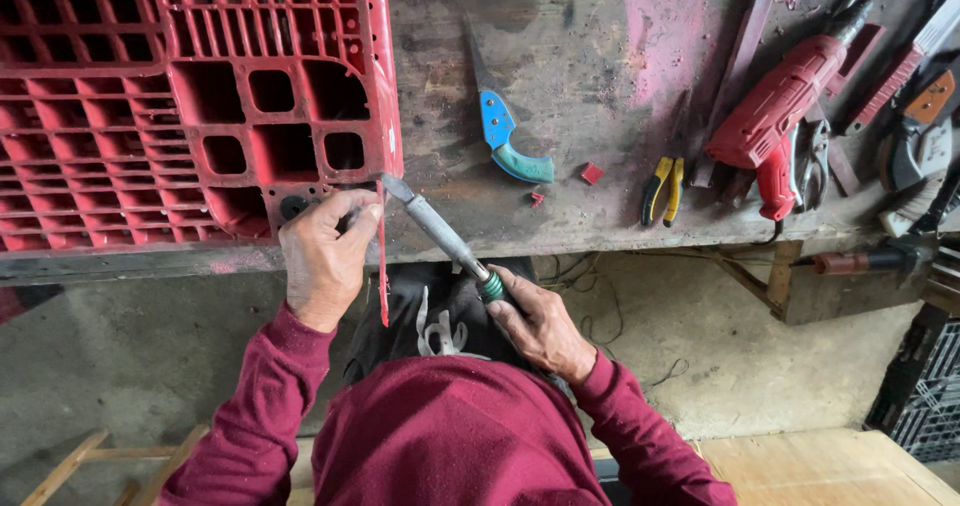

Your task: The person uses a soldering iron to melt and cut plastic segments on a red crate and then uses a heat gun to heat and shape a plastic strip on the crate.

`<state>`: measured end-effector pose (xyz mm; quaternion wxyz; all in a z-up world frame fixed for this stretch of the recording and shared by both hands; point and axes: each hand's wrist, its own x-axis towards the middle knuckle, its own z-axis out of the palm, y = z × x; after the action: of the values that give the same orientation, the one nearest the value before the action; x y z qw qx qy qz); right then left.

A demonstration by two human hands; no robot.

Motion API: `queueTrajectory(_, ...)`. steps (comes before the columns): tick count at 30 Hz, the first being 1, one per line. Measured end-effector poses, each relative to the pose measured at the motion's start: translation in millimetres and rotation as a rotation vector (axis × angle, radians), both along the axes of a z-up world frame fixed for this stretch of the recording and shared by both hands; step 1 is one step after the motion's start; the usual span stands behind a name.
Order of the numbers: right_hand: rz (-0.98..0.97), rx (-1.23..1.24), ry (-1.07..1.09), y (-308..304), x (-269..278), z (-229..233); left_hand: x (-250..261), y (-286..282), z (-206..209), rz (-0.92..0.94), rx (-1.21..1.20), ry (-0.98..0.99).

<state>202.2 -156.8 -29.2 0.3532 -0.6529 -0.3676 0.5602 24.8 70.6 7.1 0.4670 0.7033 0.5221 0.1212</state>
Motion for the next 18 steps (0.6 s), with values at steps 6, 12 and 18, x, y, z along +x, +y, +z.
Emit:
queueTrajectory(6,0.007,0.027,-0.032,-4.7,-5.1,-9.7,1.3,1.7,2.5,-0.038,0.064,0.017)
queueTrajectory(12,-0.024,0.018,0.047,-4.8,-10.0,-16.5,2.6,3.0,4.8,-0.033,0.023,0.021)
queueTrajectory(18,-0.033,0.069,0.082,-5.4,-14.0,-25.0,2.7,1.5,3.1,0.001,-0.019,0.068)
